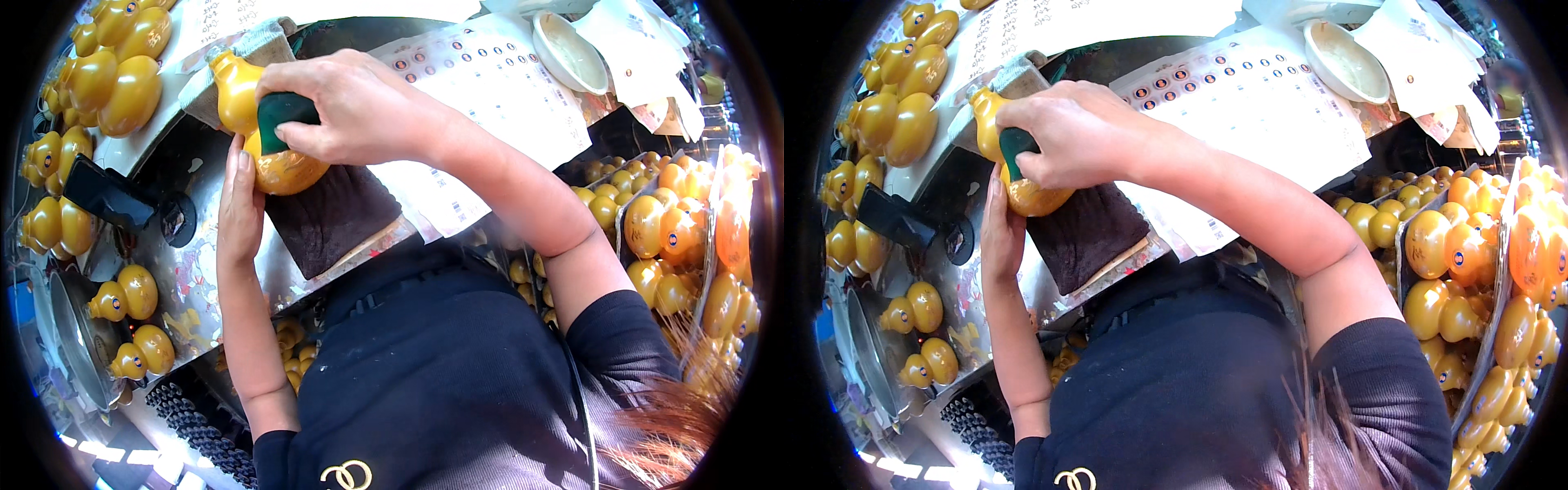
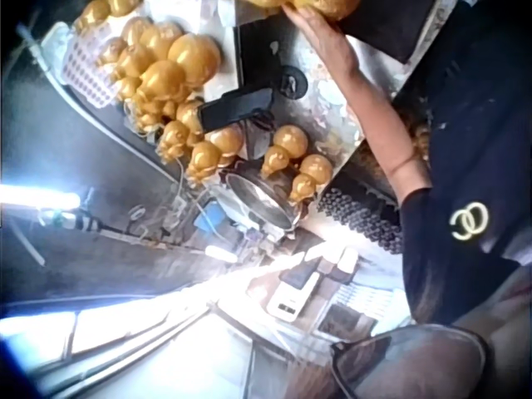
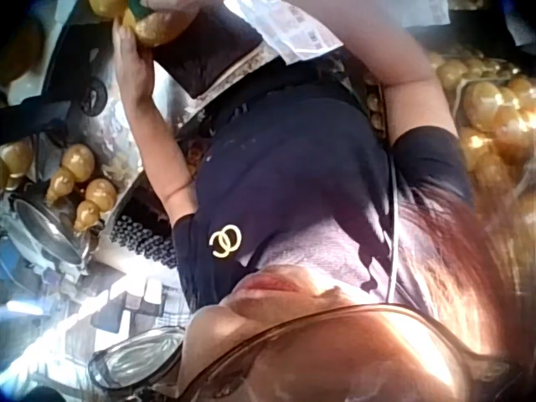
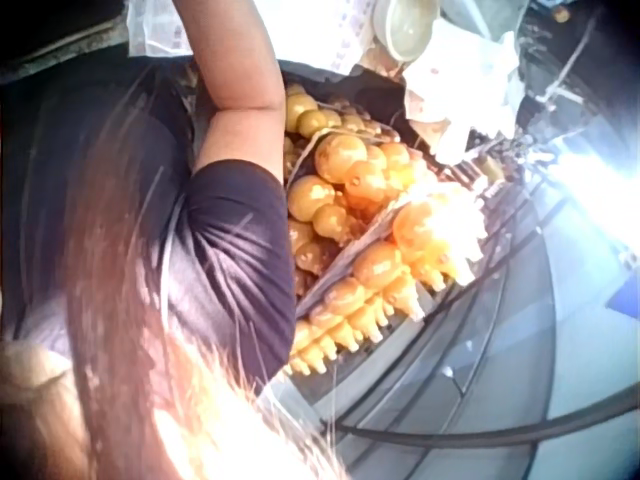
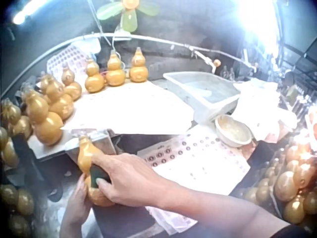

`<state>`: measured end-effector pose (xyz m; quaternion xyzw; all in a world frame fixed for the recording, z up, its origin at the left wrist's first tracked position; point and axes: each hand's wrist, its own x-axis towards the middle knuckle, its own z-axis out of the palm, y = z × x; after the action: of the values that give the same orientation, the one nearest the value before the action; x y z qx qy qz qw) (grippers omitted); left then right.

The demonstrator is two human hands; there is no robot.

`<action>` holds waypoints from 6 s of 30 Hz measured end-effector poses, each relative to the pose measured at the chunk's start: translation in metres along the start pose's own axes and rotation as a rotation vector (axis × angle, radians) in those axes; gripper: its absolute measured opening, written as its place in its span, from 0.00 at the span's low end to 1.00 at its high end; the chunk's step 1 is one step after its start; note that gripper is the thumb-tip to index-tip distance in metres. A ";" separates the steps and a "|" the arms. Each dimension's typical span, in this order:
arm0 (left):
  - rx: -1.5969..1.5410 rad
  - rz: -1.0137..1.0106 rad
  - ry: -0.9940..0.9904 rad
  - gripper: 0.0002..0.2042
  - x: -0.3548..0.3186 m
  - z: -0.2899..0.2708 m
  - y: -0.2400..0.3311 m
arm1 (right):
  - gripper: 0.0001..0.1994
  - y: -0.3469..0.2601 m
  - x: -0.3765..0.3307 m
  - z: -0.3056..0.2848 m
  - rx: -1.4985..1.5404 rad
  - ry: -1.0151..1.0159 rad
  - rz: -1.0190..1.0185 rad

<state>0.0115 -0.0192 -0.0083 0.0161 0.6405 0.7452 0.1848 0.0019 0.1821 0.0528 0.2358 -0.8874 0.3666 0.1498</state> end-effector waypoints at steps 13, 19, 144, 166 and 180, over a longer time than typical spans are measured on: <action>0.086 0.042 -0.092 0.27 0.001 0.000 0.008 | 0.17 -0.011 -0.070 0.057 -0.219 0.283 -0.440; 0.039 0.022 -0.068 0.27 0.000 0.002 0.011 | 0.10 -0.014 -0.068 0.057 -0.281 0.133 -0.504; -0.239 0.169 0.117 0.23 0.036 0.007 0.019 | 0.31 0.037 0.035 0.012 0.360 -0.206 0.466; -0.248 0.176 0.116 0.23 0.039 0.008 0.018 | 0.33 0.052 0.035 0.024 0.610 -0.291 0.455; -0.144 0.260 0.134 0.22 0.039 0.010 0.006 | 0.24 0.057 0.032 0.025 0.727 -0.322 0.449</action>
<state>-0.0239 0.0013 -0.0090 0.0357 0.5889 0.8062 0.0444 -0.0575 0.1895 0.0163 0.1288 -0.7424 0.6362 -0.1659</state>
